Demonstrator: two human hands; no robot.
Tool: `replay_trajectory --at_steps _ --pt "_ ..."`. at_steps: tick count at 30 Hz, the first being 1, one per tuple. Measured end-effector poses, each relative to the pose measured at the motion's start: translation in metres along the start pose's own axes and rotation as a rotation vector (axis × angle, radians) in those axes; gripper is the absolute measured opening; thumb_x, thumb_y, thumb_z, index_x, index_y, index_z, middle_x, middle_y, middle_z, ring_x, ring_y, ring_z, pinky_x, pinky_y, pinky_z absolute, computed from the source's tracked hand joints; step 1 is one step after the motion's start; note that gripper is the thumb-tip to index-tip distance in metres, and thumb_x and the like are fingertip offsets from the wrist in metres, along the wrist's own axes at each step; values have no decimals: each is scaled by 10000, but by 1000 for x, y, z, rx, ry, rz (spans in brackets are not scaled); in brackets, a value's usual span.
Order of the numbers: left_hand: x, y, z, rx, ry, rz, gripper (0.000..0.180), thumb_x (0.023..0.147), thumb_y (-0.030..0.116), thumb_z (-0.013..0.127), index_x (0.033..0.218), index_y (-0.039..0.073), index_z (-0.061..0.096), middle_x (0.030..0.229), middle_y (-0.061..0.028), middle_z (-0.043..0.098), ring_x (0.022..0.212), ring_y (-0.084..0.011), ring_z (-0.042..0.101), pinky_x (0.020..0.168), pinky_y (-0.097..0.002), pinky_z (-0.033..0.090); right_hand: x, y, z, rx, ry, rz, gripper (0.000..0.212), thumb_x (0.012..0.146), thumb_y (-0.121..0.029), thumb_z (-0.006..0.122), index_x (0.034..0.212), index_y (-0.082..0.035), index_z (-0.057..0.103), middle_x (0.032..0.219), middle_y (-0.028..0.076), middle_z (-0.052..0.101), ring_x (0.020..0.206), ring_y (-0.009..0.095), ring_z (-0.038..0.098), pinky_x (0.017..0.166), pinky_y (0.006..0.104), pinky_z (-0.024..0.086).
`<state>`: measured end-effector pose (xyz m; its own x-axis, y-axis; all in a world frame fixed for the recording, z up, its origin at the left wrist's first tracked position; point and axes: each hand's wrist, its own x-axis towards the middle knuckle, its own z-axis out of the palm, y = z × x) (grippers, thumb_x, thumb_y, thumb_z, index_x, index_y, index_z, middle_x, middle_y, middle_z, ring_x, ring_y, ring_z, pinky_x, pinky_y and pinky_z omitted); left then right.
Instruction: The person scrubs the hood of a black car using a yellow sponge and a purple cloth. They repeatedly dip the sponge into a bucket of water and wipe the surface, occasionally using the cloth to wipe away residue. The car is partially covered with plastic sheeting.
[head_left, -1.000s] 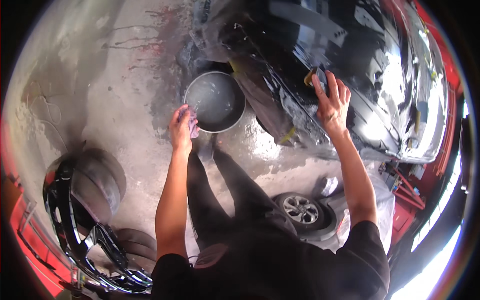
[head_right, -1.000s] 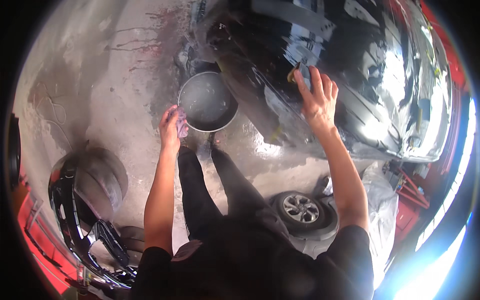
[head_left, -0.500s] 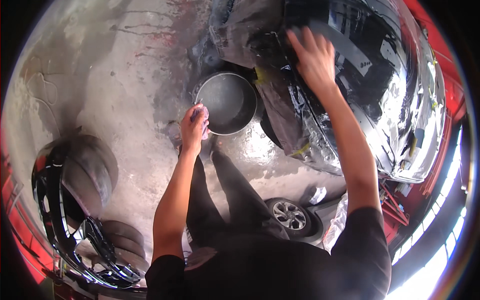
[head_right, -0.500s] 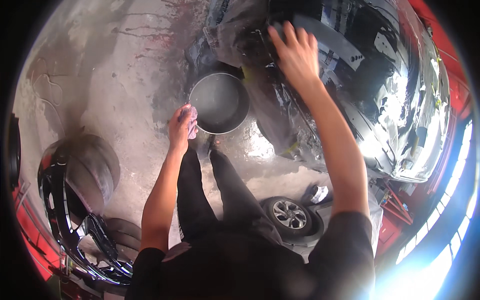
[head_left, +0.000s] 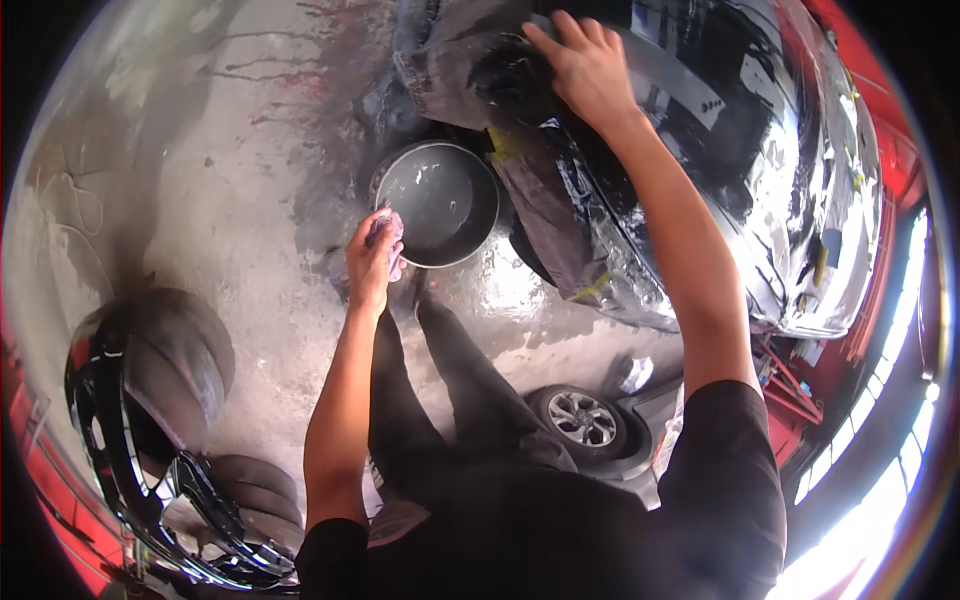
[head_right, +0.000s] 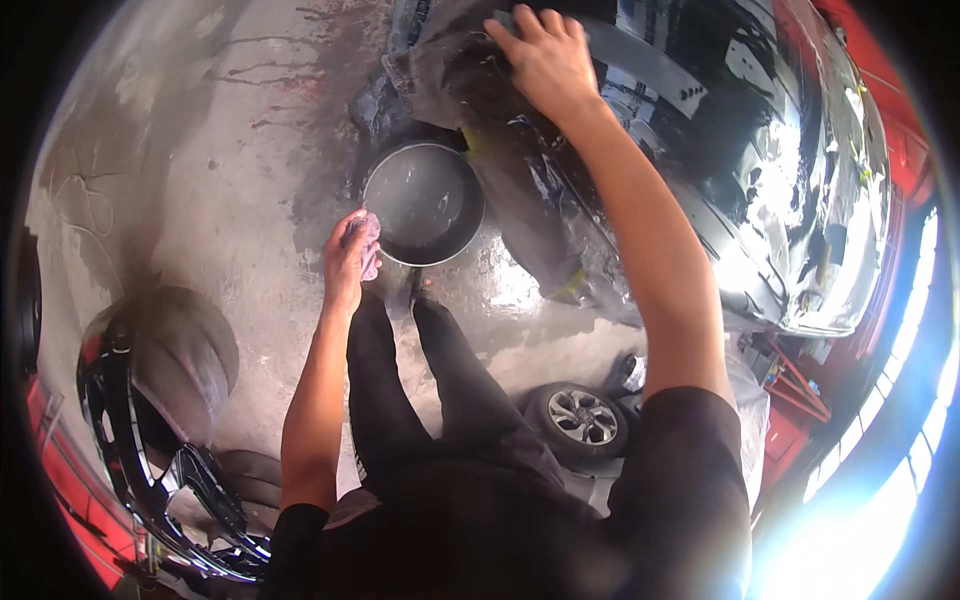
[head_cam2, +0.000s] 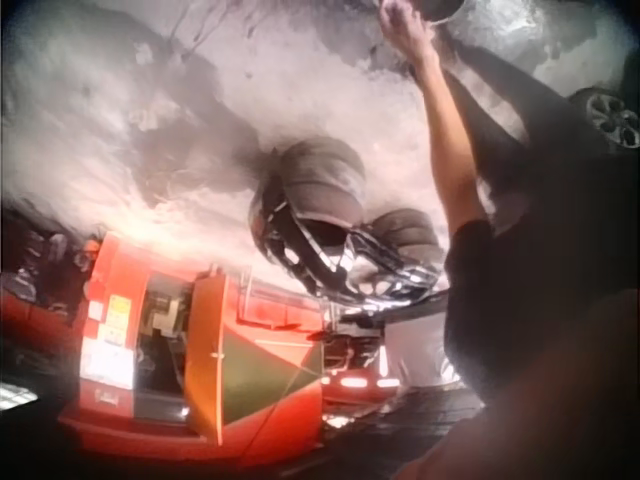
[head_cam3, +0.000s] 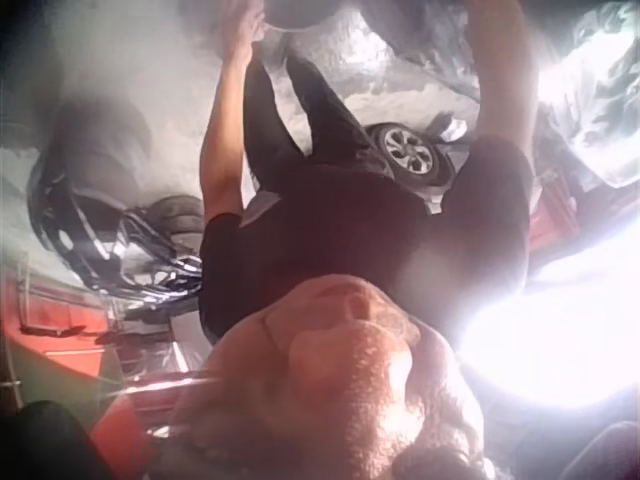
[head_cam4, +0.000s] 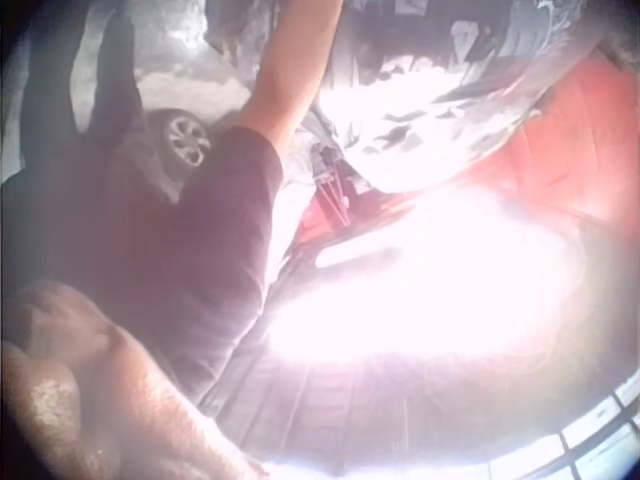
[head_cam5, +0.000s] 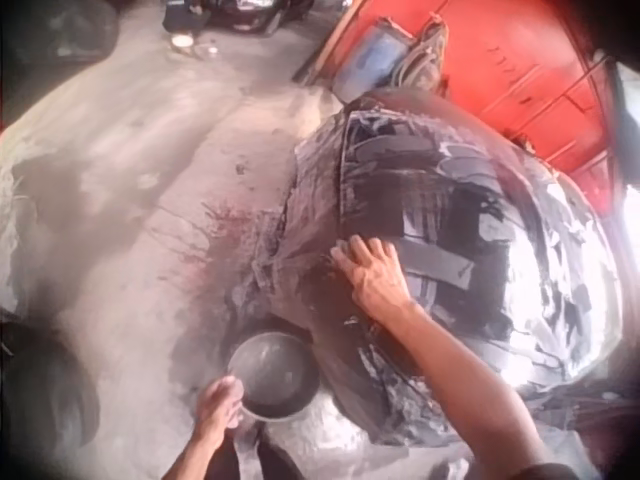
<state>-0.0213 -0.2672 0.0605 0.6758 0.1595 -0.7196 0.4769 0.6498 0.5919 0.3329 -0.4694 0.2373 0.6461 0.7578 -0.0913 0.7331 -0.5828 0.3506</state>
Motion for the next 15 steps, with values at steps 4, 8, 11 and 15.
replay_trajectory --at_steps 4,8,11,15 --pt "-1 2 -14 -4 61 0 369 1103 245 765 1438 99 720 1187 -39 721 891 -128 696 633 -294 605 -136 32 -19 83 129 133 929 756 42 795 1607 -306 661 1590 154 595 1358 376 608 1113 557 506" --pt "1 -8 -6 51 35 12 357 1106 236 755 1449 142 723 1186 -31 722 869 -122 694 621 -280 603 -79 32 -20 48 117 39 907 771 18 812 1606 -297 651 1561 145 612 1308 375 616 1119 535 490" --pt "2 -10 32 112 -108 -1 370 1117 276 748 1461 145 716 1179 -10 725 867 -99 679 615 -262 595 40 47 3 -52 12 18 937 772 -15 783 1651 -260 570 1596 157 575 1368 388 584 1126 511 478" --pt "-15 5 49 196 -173 82 429 1130 247 721 1544 160 653 1122 -22 695 864 -75 644 635 -244 577 -6 34 -15 18 97 -41 972 709 -31 869 1614 -282 617 1567 138 594 1330 358 594 1105 508 487"
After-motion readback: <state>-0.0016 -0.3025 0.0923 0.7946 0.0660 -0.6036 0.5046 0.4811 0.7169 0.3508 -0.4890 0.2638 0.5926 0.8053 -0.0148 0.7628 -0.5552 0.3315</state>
